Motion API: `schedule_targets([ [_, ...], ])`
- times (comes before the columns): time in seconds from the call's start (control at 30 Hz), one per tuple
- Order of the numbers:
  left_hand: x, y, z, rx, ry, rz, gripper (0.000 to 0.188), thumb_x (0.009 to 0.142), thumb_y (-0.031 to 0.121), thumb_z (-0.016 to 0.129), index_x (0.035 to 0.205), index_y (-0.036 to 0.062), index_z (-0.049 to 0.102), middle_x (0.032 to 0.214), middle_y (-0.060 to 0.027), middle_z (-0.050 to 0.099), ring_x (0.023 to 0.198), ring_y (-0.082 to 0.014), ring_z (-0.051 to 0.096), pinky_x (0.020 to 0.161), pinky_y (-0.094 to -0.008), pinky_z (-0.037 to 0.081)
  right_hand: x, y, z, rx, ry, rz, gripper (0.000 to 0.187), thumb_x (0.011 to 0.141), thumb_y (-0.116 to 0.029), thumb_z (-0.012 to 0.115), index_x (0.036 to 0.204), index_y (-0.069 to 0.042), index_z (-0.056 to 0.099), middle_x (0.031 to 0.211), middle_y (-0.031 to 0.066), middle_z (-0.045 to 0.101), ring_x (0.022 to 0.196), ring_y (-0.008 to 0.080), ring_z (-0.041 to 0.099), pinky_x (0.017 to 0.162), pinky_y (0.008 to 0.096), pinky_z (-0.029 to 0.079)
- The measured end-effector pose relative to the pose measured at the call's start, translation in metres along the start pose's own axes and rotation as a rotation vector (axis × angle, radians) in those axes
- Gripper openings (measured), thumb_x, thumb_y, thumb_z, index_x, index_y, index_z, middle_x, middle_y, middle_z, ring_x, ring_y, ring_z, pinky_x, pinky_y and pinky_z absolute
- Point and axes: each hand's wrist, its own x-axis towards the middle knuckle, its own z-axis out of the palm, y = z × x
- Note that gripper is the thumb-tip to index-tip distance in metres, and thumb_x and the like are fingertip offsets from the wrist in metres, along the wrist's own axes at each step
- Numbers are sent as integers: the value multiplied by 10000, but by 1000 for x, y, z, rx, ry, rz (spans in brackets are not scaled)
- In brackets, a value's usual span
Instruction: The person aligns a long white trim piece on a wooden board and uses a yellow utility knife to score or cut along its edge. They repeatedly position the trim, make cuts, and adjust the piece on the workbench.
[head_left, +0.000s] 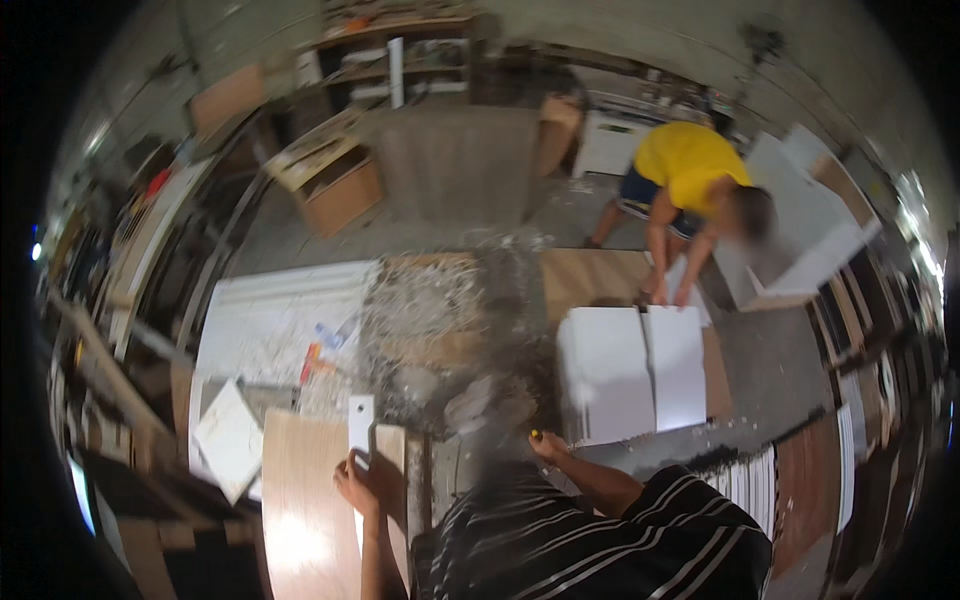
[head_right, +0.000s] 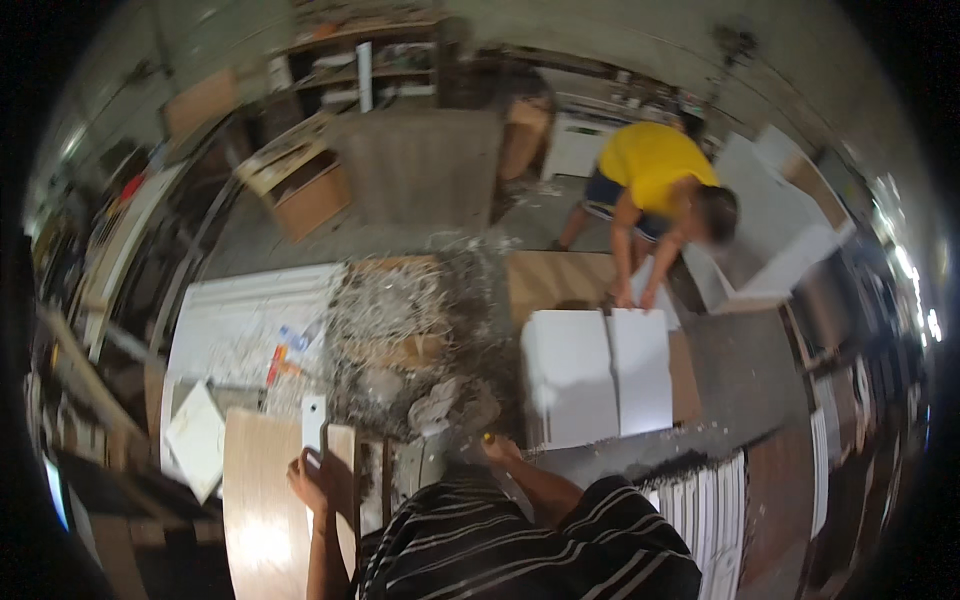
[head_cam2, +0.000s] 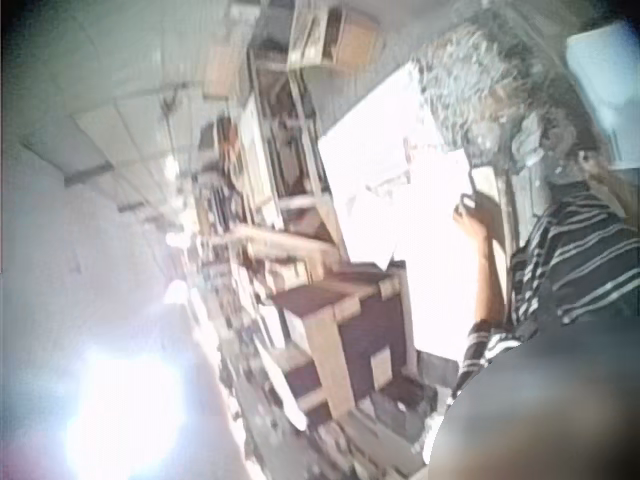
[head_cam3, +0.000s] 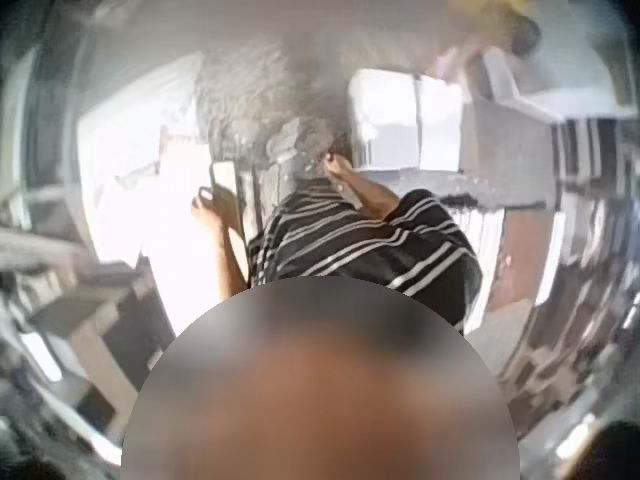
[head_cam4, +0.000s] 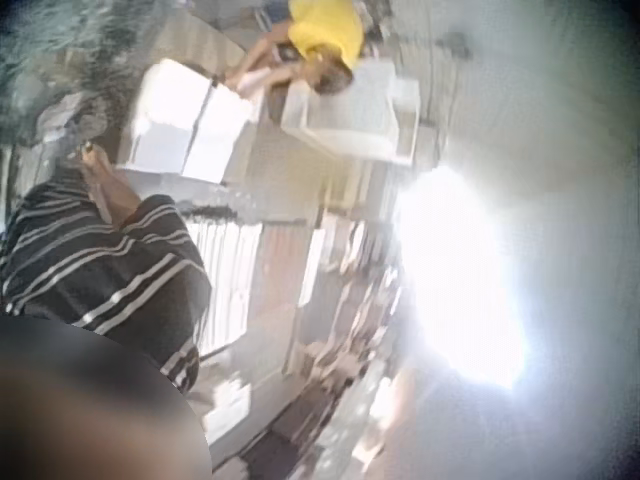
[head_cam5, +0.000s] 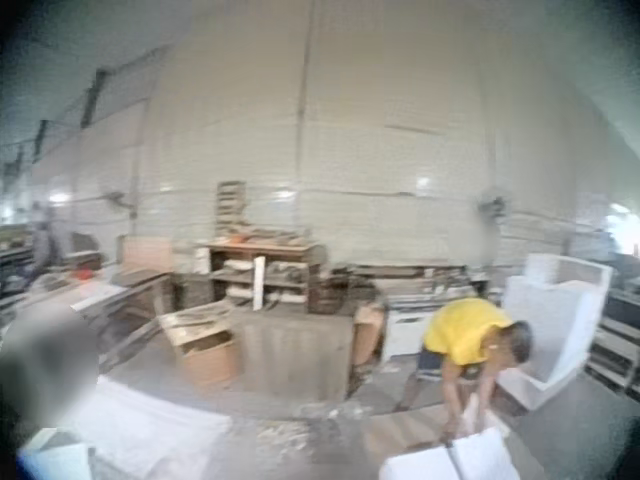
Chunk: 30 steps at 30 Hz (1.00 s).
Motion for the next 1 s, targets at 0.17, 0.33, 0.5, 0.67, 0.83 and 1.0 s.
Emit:
schedule_targets([
  [0.17,4,-3,-6,10,-35,57,496,829,185,735,1312,128,638,1183,-147,588,1118,-386,540,962,-489,428,-83,73,14,176,-130,250,535,1021,-460,480,1199,21,631,1017,215,711,873,320,712,734,490,567],
  [0.33,5,19,-13,184,-78,6,513,871,139,678,1373,147,574,1385,-186,513,1255,-401,488,989,-549,403,-186,120,61,308,-8,486,408,1026,-367,494,1122,-6,658,933,165,713,789,297,696,669,443,572],
  [0.5,-19,73,-11,-134,-159,460,439,880,57,662,1304,-26,589,1302,-235,592,1231,-417,546,1022,-532,423,-265,161,108,411,140,655,327,950,-255,533,1123,-4,650,802,156,724,638,269,714,549,400,582],
  [0.67,-67,125,26,-585,-942,331,321,873,75,709,1176,-24,672,973,-200,729,949,-364,701,879,-424,540,-306,199,157,475,-31,817,330,955,-221,526,1110,14,700,956,186,744,713,287,738,620,414,609],
  [0.83,-95,135,91,-371,-1341,609,357,885,228,709,1182,32,682,1075,-184,723,998,-357,698,883,-421,539,-306,212,202,638,1,865,321,917,-207,584,1146,-11,696,988,201,744,803,326,742,703,454,602],
  [1.0,-94,136,197,213,-1543,528,274,951,269,696,1003,12,774,857,-123,734,749,-246,677,827,-430,572,-304,229,202,601,153,770,368,909,-329,553,987,-20,737,891,166,746,875,346,732,706,480,570],
])
